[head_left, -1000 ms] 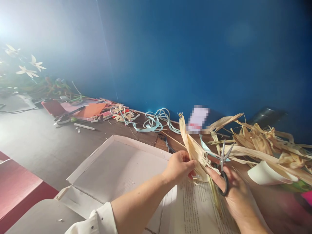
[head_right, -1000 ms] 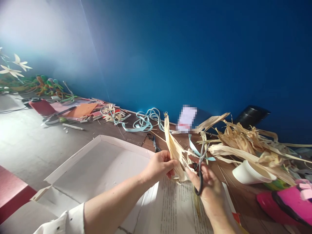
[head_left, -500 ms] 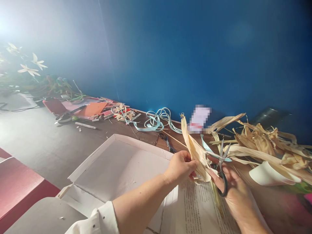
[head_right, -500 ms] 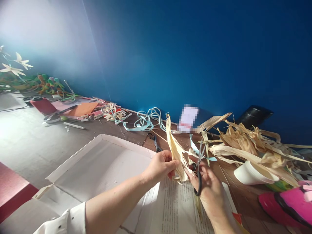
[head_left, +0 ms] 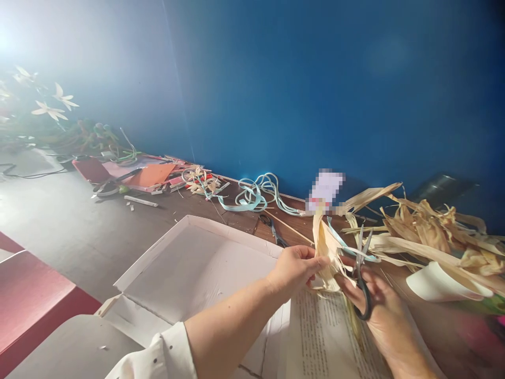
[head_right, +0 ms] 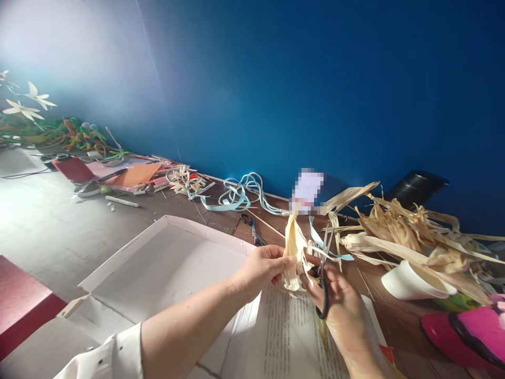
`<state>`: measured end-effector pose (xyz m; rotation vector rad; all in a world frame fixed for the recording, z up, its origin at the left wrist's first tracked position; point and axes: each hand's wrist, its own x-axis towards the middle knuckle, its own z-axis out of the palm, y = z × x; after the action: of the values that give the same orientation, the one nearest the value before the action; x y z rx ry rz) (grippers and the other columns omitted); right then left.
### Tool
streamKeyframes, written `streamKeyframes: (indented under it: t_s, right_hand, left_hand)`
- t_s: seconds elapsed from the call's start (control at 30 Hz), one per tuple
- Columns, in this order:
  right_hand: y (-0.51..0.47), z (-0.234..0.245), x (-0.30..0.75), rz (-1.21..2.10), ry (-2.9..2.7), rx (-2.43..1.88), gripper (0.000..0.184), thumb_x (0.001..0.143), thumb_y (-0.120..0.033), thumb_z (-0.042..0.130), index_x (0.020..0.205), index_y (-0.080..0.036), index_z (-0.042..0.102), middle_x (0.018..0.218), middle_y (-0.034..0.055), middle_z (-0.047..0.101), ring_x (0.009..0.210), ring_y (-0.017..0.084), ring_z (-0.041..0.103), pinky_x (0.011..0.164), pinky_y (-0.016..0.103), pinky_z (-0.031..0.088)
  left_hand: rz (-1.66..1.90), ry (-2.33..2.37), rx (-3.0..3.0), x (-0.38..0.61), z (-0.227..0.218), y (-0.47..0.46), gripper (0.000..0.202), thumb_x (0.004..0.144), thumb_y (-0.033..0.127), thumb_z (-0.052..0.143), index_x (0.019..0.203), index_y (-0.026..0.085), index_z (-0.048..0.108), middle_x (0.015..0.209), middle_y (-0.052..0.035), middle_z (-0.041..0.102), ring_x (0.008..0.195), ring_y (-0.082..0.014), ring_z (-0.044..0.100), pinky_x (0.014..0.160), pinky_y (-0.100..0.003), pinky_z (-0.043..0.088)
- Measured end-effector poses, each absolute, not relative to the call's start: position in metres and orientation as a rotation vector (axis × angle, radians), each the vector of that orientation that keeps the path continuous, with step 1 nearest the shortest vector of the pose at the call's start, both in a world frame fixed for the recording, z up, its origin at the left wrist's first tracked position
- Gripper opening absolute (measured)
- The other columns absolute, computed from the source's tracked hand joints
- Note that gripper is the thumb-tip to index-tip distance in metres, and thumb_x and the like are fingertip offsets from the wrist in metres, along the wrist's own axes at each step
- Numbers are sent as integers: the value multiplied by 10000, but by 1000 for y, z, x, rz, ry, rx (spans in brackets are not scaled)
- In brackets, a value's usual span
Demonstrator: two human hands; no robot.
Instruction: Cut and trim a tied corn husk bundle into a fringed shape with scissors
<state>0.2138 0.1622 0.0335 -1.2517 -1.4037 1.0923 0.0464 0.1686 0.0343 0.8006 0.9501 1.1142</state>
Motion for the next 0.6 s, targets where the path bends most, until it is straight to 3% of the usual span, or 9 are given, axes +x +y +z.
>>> streamKeyframes:
  t_s: [0.1,0.23,0.43,0.6]
  right_hand:
    - [161,31,214,1252,-1346,-1226,476,606,-421,843,994,-235,640,1116,75,661,1009,313,636,823,357,586]
    - [162,25,217,1258,-1322,-1336,550,548,-383,853,1012,-241,594,955,52,685,890,282,654,812,337,565]
    - [160,29,216,1139,-1549,-1358,416,651,-388,762,991,-225,585,1008,45,671,873,243,639,759,268,540]
    - [159,27,209,1233,-1499,-1283,453,687,-337,773,1076,-220,571,1054,28,664,977,222,627,795,213,529]
  left_hand:
    - [1083,835,666,46,30,170,381,613,433,786,699,105,610,599,-3,541,489,-60,453,460,-183,319]
    - [1138,813,553,48,29,170,431,515,404,844,718,89,631,660,-40,599,553,-98,528,541,-216,400]
    - [1185,857,471,51,36,167,341,569,345,792,707,97,604,657,-68,613,553,-144,562,554,-265,446]
    - [1245,929,430,52,34,169,281,592,301,765,695,105,592,626,-58,602,517,-130,536,522,-252,432]
